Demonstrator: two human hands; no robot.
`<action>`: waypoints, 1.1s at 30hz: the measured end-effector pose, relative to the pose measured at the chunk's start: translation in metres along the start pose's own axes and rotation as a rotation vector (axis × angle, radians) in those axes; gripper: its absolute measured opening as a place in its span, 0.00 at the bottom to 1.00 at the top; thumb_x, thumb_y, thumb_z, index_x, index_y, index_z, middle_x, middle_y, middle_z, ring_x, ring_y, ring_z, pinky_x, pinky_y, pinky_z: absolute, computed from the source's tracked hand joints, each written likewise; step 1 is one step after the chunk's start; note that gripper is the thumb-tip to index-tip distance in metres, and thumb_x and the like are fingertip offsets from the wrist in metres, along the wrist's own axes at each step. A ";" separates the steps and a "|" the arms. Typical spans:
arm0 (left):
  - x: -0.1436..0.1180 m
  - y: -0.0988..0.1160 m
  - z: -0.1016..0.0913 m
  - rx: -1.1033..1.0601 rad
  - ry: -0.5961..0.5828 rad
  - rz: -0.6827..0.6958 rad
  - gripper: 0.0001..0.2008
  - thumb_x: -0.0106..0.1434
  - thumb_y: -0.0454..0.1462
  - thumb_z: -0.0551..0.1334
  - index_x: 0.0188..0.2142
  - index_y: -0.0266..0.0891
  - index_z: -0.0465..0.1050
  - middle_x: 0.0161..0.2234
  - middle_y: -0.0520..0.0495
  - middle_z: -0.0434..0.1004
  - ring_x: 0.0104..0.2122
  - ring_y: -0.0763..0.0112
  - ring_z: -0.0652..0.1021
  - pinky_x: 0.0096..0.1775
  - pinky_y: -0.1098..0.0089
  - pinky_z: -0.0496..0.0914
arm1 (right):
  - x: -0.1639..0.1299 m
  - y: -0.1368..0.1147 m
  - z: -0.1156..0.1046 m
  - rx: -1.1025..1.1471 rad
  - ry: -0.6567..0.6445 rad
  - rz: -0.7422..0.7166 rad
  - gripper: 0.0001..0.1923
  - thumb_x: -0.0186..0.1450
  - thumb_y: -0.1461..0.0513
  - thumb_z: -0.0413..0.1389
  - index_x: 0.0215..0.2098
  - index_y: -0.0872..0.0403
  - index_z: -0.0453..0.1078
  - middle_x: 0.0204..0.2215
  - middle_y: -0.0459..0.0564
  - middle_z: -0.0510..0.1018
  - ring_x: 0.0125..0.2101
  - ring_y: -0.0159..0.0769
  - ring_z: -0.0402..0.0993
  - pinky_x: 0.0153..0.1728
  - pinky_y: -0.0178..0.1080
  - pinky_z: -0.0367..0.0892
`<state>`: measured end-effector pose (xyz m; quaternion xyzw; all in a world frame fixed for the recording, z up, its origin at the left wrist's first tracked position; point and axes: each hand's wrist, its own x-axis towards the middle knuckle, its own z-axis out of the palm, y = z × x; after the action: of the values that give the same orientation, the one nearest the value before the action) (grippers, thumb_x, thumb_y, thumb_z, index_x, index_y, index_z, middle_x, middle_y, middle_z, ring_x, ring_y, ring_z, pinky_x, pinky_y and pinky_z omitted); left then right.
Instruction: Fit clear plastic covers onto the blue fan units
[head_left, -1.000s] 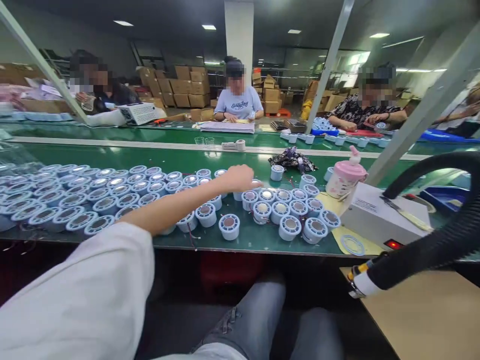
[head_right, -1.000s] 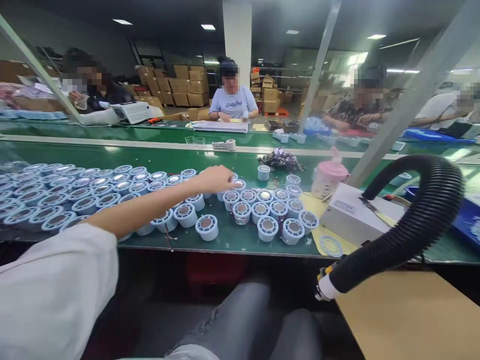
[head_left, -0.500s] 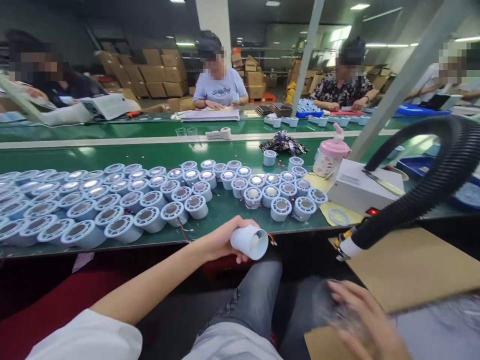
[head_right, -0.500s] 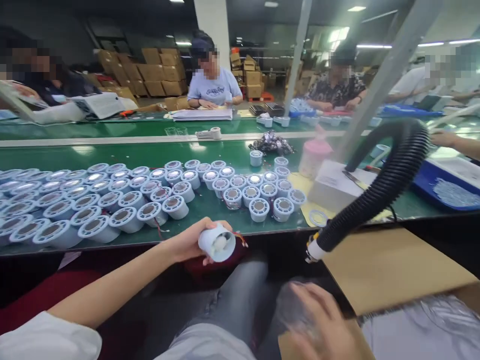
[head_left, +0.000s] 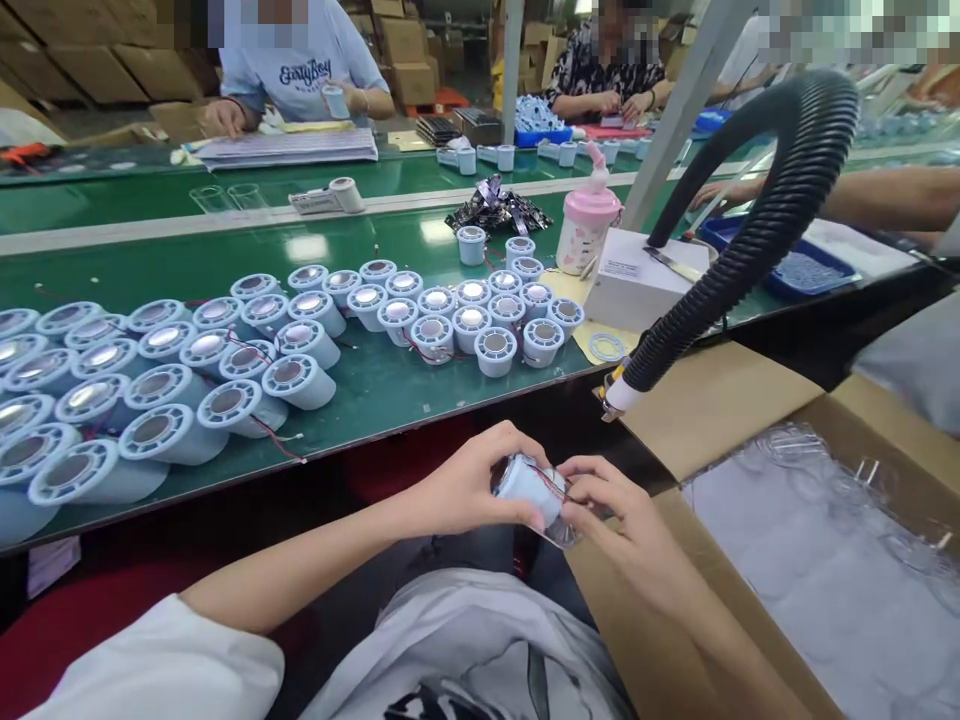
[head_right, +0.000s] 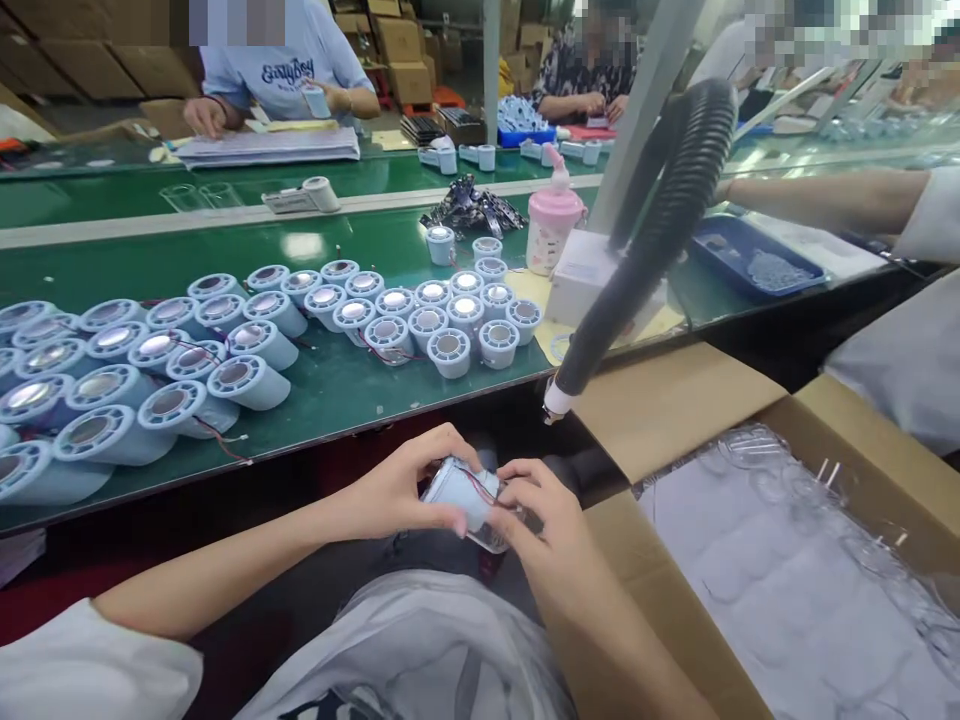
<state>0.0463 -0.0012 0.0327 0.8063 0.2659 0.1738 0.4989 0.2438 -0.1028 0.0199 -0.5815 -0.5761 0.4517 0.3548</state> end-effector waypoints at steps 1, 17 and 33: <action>0.000 -0.003 0.003 0.021 0.011 0.015 0.26 0.48 0.48 0.72 0.45 0.41 0.75 0.39 0.46 0.69 0.38 0.67 0.71 0.42 0.67 0.69 | -0.001 0.000 -0.001 0.065 0.027 0.021 0.12 0.65 0.57 0.55 0.25 0.53 0.71 0.45 0.53 0.70 0.42 0.42 0.72 0.37 0.41 0.70; -0.006 -0.004 0.021 -0.665 -0.076 -0.242 0.34 0.51 0.40 0.72 0.57 0.40 0.65 0.52 0.39 0.71 0.42 0.65 0.77 0.40 0.67 0.74 | -0.016 0.019 -0.004 0.015 0.132 -0.185 0.21 0.57 0.61 0.66 0.49 0.47 0.74 0.56 0.53 0.72 0.60 0.52 0.63 0.59 0.56 0.61; -0.011 -0.001 0.014 -0.479 -0.163 -0.034 0.39 0.50 0.34 0.73 0.61 0.46 0.63 0.58 0.40 0.68 0.55 0.57 0.73 0.53 0.60 0.70 | -0.024 0.013 -0.008 0.315 0.049 0.023 0.21 0.57 0.61 0.66 0.48 0.43 0.70 0.51 0.48 0.75 0.50 0.45 0.73 0.48 0.46 0.73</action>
<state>0.0448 -0.0179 0.0256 0.6718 0.1895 0.1581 0.6984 0.2572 -0.1269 0.0131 -0.5360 -0.4827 0.5262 0.4504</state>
